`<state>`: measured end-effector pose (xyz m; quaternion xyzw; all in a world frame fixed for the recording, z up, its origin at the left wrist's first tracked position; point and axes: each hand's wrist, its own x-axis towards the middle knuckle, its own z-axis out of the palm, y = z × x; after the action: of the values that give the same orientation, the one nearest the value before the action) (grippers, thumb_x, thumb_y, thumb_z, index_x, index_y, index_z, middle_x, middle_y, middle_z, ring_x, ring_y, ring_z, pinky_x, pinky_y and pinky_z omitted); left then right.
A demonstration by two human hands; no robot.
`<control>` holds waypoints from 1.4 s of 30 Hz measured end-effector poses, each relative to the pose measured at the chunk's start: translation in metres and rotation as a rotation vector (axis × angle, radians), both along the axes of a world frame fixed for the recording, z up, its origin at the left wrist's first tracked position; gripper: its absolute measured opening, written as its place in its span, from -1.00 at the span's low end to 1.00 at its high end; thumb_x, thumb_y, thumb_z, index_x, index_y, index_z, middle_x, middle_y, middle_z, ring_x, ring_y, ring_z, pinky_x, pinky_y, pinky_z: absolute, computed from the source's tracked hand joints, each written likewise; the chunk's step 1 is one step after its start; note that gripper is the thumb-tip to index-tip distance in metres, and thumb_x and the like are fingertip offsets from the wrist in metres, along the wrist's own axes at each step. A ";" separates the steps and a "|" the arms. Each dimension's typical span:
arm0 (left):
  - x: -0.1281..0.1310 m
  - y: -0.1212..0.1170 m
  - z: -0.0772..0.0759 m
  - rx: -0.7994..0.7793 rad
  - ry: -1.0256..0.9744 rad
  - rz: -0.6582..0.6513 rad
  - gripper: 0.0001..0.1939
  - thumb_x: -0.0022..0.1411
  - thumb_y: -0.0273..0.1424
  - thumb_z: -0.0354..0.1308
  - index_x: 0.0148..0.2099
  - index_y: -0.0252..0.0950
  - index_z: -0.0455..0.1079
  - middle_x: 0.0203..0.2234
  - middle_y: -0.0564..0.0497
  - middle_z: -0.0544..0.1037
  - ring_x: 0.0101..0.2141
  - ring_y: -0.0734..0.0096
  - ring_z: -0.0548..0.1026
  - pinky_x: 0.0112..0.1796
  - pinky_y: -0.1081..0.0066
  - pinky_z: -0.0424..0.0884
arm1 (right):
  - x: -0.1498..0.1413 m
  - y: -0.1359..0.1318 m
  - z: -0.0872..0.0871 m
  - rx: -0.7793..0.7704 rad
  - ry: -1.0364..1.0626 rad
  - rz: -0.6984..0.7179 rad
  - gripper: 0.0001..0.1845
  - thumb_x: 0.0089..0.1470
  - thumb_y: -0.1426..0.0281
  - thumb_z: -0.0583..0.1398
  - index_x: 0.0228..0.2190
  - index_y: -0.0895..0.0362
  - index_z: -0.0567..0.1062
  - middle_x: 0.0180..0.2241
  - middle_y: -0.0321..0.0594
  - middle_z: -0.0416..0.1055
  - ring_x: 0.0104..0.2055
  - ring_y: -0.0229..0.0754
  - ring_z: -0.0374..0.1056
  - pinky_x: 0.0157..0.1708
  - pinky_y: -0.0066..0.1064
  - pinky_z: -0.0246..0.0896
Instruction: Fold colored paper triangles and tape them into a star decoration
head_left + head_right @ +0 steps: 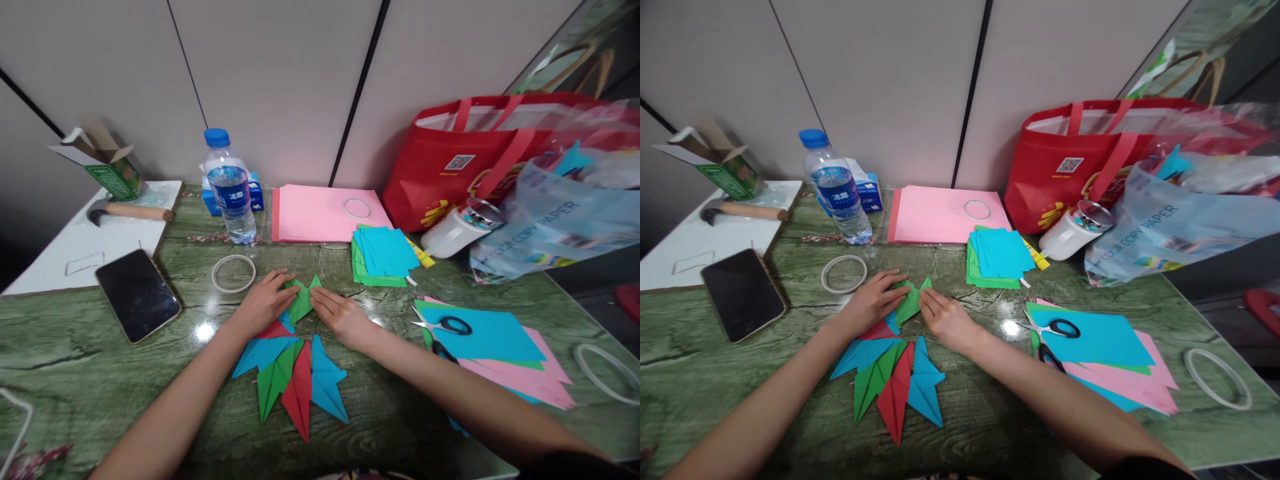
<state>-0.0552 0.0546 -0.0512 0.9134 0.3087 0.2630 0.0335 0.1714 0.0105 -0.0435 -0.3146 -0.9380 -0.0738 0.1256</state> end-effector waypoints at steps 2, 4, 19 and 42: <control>0.000 0.000 0.000 -0.005 -0.002 0.001 -0.77 0.29 -0.42 0.01 -0.07 -0.29 0.42 -0.08 -0.18 0.45 0.04 0.15 0.33 -0.09 0.11 0.44 | 0.000 -0.001 0.000 -0.002 0.004 0.003 -0.67 0.12 0.61 0.04 -0.09 0.39 0.45 -0.01 0.17 0.38 0.12 -0.02 0.25 0.00 -0.24 0.31; 0.000 -0.001 0.001 -0.007 -0.001 -0.001 -0.77 0.28 -0.42 0.01 -0.07 -0.30 0.42 -0.08 -0.19 0.45 0.04 0.15 0.33 -0.09 0.11 0.44 | -0.001 -0.001 0.000 0.006 0.005 0.003 -0.67 0.10 0.62 0.05 -0.09 0.41 0.45 -0.01 0.19 0.38 0.11 0.00 0.26 0.00 -0.23 0.32; -0.001 -0.001 0.001 -0.013 0.006 0.001 -0.75 0.28 -0.42 0.01 -0.04 -0.30 0.41 -0.06 -0.18 0.43 0.05 0.16 0.31 -0.05 0.13 0.41 | 0.001 -0.003 -0.003 0.092 0.028 -0.021 -0.67 0.14 0.59 0.01 -0.10 0.34 0.46 0.00 0.07 0.39 0.12 -0.05 0.25 0.02 -0.28 0.30; 0.002 -0.001 0.002 -0.001 0.043 0.002 -0.75 0.28 -0.45 0.01 -0.04 -0.32 0.40 -0.06 -0.19 0.42 0.02 0.16 0.32 -0.07 0.14 0.42 | 0.005 0.000 -0.014 0.018 0.160 0.032 -0.64 0.17 0.60 -0.01 -0.04 0.35 0.42 0.04 0.07 0.35 0.24 -0.07 0.04 0.12 -0.24 0.20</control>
<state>-0.0533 0.0540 -0.0491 0.9186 0.3102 0.2435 0.0270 0.1763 0.0105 -0.0573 -0.3032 -0.9292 -0.0551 0.2041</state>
